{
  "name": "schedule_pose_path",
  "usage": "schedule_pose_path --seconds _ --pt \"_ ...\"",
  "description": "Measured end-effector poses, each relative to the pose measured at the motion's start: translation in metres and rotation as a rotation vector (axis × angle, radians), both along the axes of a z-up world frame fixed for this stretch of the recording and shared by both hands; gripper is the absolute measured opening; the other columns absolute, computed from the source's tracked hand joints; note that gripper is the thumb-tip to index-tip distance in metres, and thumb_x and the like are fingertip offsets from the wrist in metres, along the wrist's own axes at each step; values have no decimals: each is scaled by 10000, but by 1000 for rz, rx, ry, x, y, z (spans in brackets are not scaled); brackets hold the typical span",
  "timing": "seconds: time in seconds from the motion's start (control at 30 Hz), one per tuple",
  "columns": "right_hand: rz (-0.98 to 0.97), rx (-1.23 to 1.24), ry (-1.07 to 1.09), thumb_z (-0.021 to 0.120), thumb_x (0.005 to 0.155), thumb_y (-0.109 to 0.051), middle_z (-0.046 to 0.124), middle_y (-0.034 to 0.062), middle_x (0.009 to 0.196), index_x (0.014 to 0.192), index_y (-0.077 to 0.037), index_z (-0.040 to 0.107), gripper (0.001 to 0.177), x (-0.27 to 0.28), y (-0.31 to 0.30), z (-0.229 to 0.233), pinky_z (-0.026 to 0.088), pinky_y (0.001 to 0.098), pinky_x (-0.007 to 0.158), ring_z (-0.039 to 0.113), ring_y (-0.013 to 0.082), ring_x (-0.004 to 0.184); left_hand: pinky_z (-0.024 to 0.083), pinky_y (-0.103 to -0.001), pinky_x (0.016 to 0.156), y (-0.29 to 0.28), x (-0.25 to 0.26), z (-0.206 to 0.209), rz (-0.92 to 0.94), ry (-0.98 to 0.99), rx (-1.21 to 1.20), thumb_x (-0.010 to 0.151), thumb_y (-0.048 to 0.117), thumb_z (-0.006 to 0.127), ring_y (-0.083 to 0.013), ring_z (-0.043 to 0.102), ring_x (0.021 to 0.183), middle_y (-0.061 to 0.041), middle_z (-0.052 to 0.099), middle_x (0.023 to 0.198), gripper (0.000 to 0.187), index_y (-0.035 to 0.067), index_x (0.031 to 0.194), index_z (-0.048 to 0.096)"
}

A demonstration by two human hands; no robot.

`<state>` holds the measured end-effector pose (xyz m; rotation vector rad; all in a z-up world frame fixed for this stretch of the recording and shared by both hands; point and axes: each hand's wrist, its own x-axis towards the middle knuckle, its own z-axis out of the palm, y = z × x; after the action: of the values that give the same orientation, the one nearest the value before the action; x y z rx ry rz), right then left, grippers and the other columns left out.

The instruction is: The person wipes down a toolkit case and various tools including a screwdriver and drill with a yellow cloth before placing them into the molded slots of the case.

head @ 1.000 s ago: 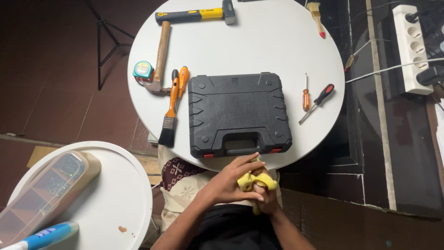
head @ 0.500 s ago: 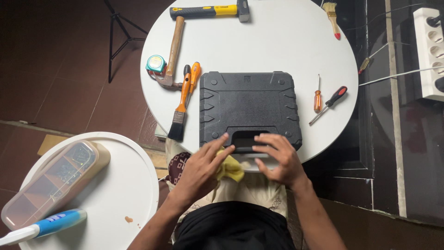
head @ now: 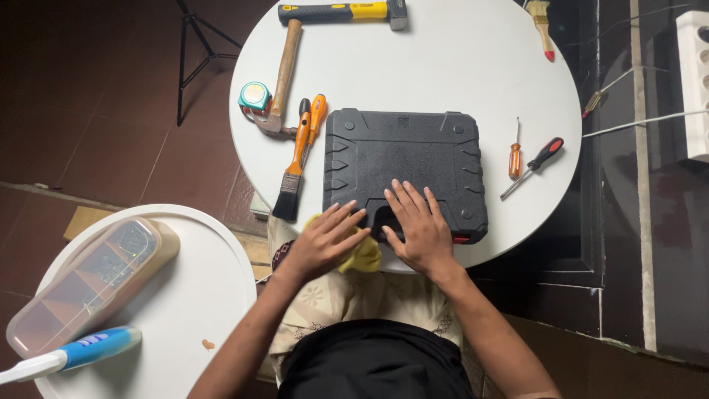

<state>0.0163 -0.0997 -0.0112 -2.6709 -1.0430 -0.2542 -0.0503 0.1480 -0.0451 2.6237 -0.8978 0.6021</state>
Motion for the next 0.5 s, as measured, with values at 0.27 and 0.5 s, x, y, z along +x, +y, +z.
schedule_pose_path --seconds 0.27,0.5 --pt "-35 5 -23 644 885 -382 410 77 1603 1536 -139 425 729 -1 4 -6 231 508 1250 367 249 1483 308 -502 1225 18 1 19 -62 257 -684 659 76 641 -378 360 1497 -208 434 1576 876 36 1506 422" --pt "-62 43 -34 622 882 -340 340 132 1641 1565 -112 389 757 -8 8 -24 200 522 1272 340 277 1509 612 -408 914 9 32 18 356 560 -1571 857 -100 486 -284 655 1096 -182 565 1394 511 49 1323 337"
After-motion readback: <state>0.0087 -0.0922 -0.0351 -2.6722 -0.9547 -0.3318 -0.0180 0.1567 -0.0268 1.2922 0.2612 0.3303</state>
